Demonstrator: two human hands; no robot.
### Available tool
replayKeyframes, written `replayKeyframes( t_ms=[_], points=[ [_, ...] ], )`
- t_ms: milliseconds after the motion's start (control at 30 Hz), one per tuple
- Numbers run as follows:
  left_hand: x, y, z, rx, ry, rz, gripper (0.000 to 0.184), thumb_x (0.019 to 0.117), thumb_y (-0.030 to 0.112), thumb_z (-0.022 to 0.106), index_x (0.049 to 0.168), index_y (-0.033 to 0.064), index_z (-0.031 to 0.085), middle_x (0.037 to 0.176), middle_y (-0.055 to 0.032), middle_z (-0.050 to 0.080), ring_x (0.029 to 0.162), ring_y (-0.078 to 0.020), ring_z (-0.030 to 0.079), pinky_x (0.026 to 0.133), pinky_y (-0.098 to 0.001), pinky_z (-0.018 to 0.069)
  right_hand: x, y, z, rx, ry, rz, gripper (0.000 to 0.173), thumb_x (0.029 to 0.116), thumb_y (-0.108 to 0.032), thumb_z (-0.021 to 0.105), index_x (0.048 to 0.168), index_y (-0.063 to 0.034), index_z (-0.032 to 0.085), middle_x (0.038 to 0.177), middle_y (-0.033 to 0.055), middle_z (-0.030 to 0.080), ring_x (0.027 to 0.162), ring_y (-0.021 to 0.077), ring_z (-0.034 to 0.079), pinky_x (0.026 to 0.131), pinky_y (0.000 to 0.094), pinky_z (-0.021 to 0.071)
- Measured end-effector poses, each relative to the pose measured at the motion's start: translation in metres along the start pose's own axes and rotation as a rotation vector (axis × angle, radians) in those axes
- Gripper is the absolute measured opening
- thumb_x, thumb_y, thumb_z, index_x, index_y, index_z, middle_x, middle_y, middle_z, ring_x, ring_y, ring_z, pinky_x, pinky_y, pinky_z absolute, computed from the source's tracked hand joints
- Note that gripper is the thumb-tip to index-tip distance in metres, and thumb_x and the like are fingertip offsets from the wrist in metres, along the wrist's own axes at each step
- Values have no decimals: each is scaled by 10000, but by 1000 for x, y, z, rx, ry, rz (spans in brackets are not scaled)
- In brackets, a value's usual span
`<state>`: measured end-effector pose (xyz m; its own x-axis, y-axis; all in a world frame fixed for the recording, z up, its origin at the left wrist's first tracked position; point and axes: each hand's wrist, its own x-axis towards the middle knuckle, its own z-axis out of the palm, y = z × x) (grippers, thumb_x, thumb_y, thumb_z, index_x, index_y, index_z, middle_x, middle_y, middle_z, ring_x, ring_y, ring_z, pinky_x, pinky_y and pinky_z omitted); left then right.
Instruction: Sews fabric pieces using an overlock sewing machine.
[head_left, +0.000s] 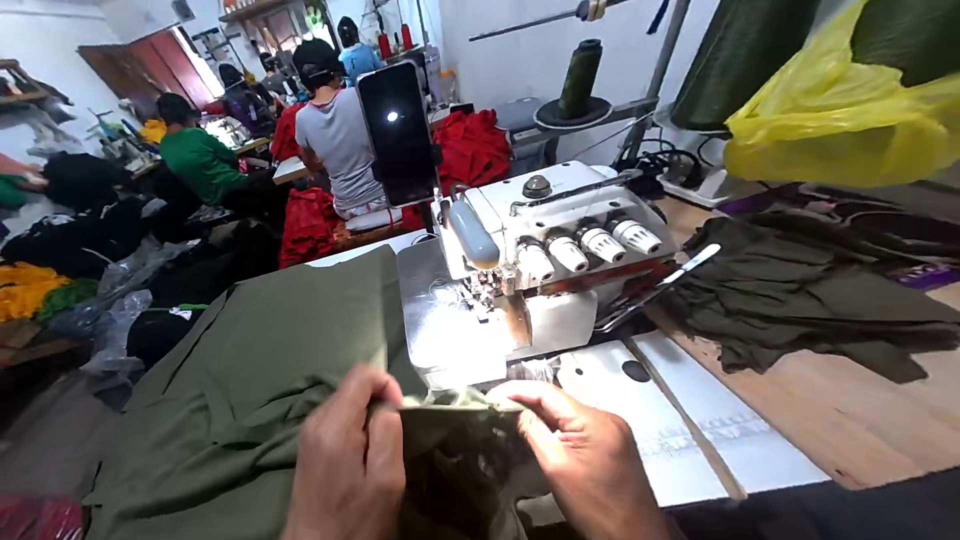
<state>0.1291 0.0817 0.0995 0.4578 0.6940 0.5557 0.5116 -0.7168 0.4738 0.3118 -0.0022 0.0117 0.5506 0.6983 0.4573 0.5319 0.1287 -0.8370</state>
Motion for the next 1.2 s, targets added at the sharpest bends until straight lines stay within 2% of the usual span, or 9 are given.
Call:
replayKeyframes(
  t_ms=[100, 200, 400, 567, 700, 800, 867, 1067, 1200],
  points=[
    [70, 4, -3, 148, -201, 72, 155, 895, 223, 538, 881, 187, 688, 713, 82, 603, 637, -38, 585, 535, -280, 475, 0, -1, -4, 209, -194, 282, 87, 923, -195, 716, 948, -149, 785, 758, -93, 719, 643, -38, 627, 603, 182, 529],
    [114, -12, 36, 229, -429, 58, 89, 903, 163, 694, 839, 110, 664, 815, -19, 614, 757, -152, 623, 664, -376, 532, 0, 6, 0, 241, -184, 405, 90, 898, -214, 741, 875, -127, 743, 648, -100, 592, 549, -25, 497, 537, 195, 433],
    [140, -51, 124, 231, -318, -100, 189, 921, 182, 701, 1004, 12, 718, 1001, -180, 708, 962, -353, 690, 833, -583, 537, 19, 13, 20, 133, 5, 382, 97, 894, -97, 667, 917, -69, 757, 693, -38, 662, 605, -2, 596, 588, 207, 510],
    [130, -54, 119, 260, -237, 78, 308, 928, 227, 673, 1123, -11, 697, 1124, -200, 673, 1101, -367, 643, 940, -556, 520, 9, 15, 21, 130, 48, 381, 117, 892, -86, 672, 956, -33, 754, 691, -17, 676, 591, 9, 601, 587, 212, 518],
    [64, -35, 97, 323, -251, 8, 512, 1000, 389, 534, 1406, 90, 621, 1452, -145, 586, 1364, -333, 534, 1131, -559, 412, -15, 26, 14, 221, -97, 479, 216, 937, -90, 658, 1118, 11, 721, 773, 57, 732, 608, 116, 695, 594, 320, 613],
    [42, -59, 101, 124, -160, 66, 602, 917, 316, 619, 1394, -49, 573, 1420, -221, 588, 1340, -334, 554, 1125, -518, 430, -24, 21, 7, 232, -146, 464, 243, 975, -142, 646, 1136, 22, 727, 756, 78, 720, 621, 144, 700, 621, 340, 618],
    [45, -60, 101, 23, -154, 34, 557, 976, 278, 573, 1422, -52, 532, 1423, -199, 581, 1338, -261, 552, 1143, -424, 438, -25, 18, -5, 274, -186, 441, 234, 987, -130, 632, 1130, 31, 725, 750, 89, 715, 619, 145, 689, 631, 336, 603],
    [43, -78, 105, 2, -165, 166, 582, 949, 240, 602, 1390, -129, 512, 1420, -310, 549, 1359, -423, 513, 1153, -526, 380, -2, 68, -94, 108, -12, 361, 241, 1028, -200, 592, 1133, -39, 737, 892, 16, 765, 655, 95, 698, 621, 293, 610],
    [48, -66, 109, -127, -121, 127, 509, 976, 266, 613, 1368, -56, 577, 1425, -236, 576, 1389, -318, 500, 1196, -431, 351, 48, 101, -173, -389, 219, 384, 308, 1026, -285, 605, 1225, -80, 716, 1053, 81, 755, 904, 204, 736, 836, 444, 610]
  ],
)
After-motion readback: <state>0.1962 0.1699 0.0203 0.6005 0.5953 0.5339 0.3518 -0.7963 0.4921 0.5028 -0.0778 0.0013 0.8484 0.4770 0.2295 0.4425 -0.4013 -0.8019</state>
